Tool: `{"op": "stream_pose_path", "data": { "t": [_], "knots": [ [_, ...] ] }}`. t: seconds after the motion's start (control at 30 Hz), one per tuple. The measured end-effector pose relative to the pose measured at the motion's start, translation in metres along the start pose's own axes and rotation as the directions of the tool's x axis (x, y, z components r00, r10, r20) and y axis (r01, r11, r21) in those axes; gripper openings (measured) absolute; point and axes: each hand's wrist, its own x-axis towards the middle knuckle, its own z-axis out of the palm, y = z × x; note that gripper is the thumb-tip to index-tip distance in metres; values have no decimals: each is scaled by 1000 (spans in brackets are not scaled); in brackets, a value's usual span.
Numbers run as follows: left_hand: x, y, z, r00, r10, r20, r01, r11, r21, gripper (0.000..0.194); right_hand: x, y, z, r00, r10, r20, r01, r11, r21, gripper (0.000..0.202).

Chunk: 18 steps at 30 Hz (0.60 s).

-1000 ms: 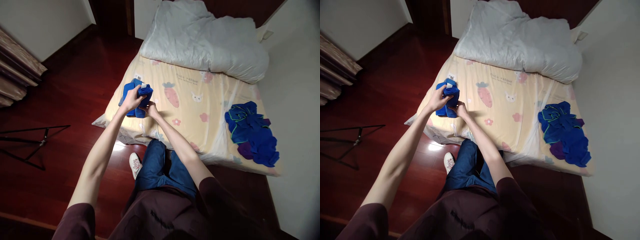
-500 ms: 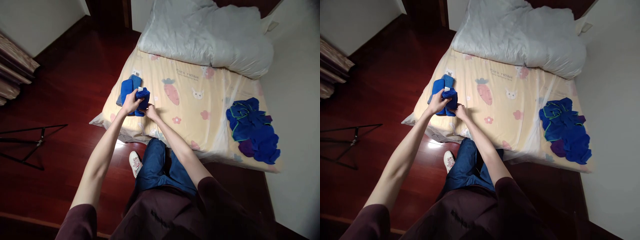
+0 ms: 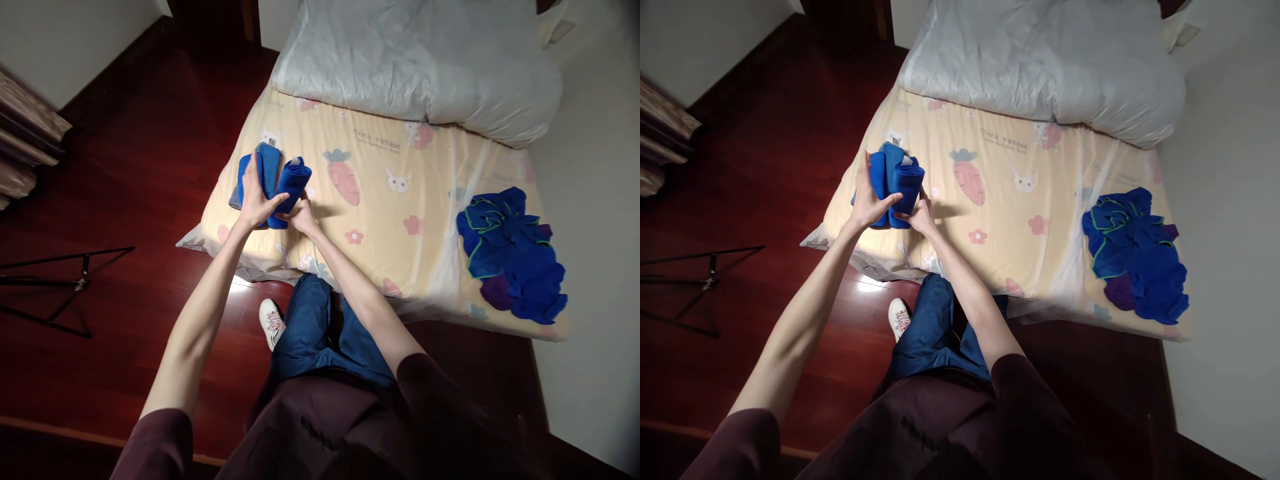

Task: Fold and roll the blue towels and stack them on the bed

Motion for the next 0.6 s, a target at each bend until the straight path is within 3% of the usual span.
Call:
{"op": "stream_pose_path", "data": {
  "t": [0.1,0.23,0.43,0.6],
  "knots": [
    [-8,5,-3,995,-18,-97,19,1000,15,117,1,6,-11,997,-2,-76,-2,999,-48,109],
    [-14,11,1,989,-70,-129,70,998,-7,96,5,14,-21,998,6,-68,-11,998,-64,124],
    [-22,13,15,994,-51,-97,58,996,71,69,11,21,-22,998,-60,34,61,998,-30,111],
    [-26,5,30,998,-6,62,-2,992,124,47,6,34,-22,999,33,20,-32,999,-22,95]
  ]
}}
